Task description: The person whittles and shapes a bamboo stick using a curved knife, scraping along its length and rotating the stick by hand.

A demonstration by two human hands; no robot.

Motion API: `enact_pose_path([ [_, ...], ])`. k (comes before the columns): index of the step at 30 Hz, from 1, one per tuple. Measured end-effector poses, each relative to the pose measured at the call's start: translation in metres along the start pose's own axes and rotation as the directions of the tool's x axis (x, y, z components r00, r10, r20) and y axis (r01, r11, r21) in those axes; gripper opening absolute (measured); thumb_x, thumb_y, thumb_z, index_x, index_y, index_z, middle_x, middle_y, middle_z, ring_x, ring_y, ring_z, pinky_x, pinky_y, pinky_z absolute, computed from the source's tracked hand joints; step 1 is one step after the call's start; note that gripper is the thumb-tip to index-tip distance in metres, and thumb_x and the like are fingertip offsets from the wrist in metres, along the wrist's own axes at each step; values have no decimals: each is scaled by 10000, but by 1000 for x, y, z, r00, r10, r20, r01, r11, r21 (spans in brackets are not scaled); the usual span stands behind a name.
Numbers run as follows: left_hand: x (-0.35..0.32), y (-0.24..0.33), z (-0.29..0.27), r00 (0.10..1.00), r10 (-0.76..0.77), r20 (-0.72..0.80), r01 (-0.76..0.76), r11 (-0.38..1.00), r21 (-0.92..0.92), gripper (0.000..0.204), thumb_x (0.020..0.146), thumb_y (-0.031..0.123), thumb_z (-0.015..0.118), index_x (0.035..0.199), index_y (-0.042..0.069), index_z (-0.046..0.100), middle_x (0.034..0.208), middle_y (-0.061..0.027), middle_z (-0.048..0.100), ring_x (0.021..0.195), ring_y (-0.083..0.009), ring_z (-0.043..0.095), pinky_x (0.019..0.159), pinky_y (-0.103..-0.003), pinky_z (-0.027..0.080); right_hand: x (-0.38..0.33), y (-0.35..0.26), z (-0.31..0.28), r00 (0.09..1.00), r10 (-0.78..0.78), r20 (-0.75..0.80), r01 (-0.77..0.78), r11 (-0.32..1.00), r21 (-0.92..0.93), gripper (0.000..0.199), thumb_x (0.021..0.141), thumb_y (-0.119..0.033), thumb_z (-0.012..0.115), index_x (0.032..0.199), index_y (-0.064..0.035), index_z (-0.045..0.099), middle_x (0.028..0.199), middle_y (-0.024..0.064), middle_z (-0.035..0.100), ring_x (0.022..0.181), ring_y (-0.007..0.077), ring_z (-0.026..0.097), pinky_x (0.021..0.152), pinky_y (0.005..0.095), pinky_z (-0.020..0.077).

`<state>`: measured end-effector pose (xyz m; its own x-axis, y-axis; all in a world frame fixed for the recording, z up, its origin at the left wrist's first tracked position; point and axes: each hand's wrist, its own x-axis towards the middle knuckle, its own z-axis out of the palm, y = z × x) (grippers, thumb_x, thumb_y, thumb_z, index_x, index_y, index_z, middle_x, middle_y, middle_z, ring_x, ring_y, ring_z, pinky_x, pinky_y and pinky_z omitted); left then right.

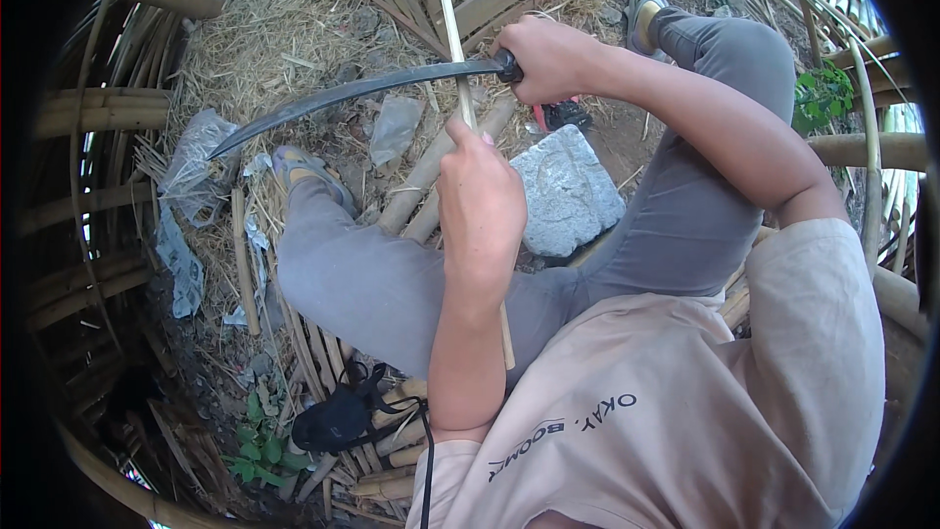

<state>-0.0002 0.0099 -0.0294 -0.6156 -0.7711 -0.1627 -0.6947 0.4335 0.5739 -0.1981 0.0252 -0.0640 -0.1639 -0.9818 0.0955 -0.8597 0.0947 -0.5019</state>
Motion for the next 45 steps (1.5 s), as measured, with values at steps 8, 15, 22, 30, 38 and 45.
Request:
enact_pose_path([
  [8, 1, 8, 0, 999, -27, 21, 27, 1000, -9, 237, 1032, 139, 449, 1056, -92, 498, 876, -369, 653, 893, -547, 644, 742, -587, 485, -4, -5, -10, 993, 44, 110, -52, 996, 71, 162, 613, -37, 606, 738, 55, 653, 648, 231, 641, 710, 412, 679, 685, 459, 568],
  [15, 2, 6, 2, 1000, 3, 11, -3, 999, -33, 241, 1027, 148, 468, 1035, -90, 500, 852, -364, 648, 873, -552, 638, 751, -587, 481, -9, -10, -10, 996, 57, 74, -58, 998, 5, 181, 654, -71, 609, 772, 47, 678, 662, 239, 648, 721, 421, 682, 693, 467, 575],
  [22, 11, -6, -2, 997, 44, 58, -32, 981, -190, 358, 1019, 288, 552, 1056, -69, 553, 865, -278, 680, 823, -417, 689, 761, -476, 507, -11, -14, -13, 994, 40, 98, -43, 999, 25, 195, 671, -88, 625, 799, 44, 689, 676, 243, 654, 727, 415, 686, 696, 468, 579],
  [30, 14, -8, -2, 989, -56, 139, 94, 953, -286, 312, 976, 209, 578, 996, -100, 541, 890, -298, 666, 849, -432, 690, 799, -487, 506, -11, -14, -11, 994, 31, 105, -29, 999, -17, 203, 678, -103, 642, 816, 33, 702, 694, 228, 672, 730, 400, 695, 692, 472, 582],
  [38, 12, -1, 0, 985, -83, 153, 117, 968, -224, 343, 969, 242, 593, 1004, -95, 539, 906, -303, 668, 849, -435, 688, 814, -487, 506, -7, -9, -8, 992, 102, 74, -94, 989, -111, 219, 622, -120, 672, 801, 3, 705, 721, 207, 686, 747, 390, 701, 707, 473, 577],
  [45, 9, -6, -2, 993, -59, 103, 78, 979, -190, 357, 969, 233, 587, 1084, -101, 537, 976, -326, 669, 946, -470, 678, 861, -505, 498, 2, 0, 1, 994, 110, -14, -111, 977, -182, 216, 605, -129, 701, 774, 1, 668, 752, 212, 681, 819, 410, 693, 770, 467, 569],
])
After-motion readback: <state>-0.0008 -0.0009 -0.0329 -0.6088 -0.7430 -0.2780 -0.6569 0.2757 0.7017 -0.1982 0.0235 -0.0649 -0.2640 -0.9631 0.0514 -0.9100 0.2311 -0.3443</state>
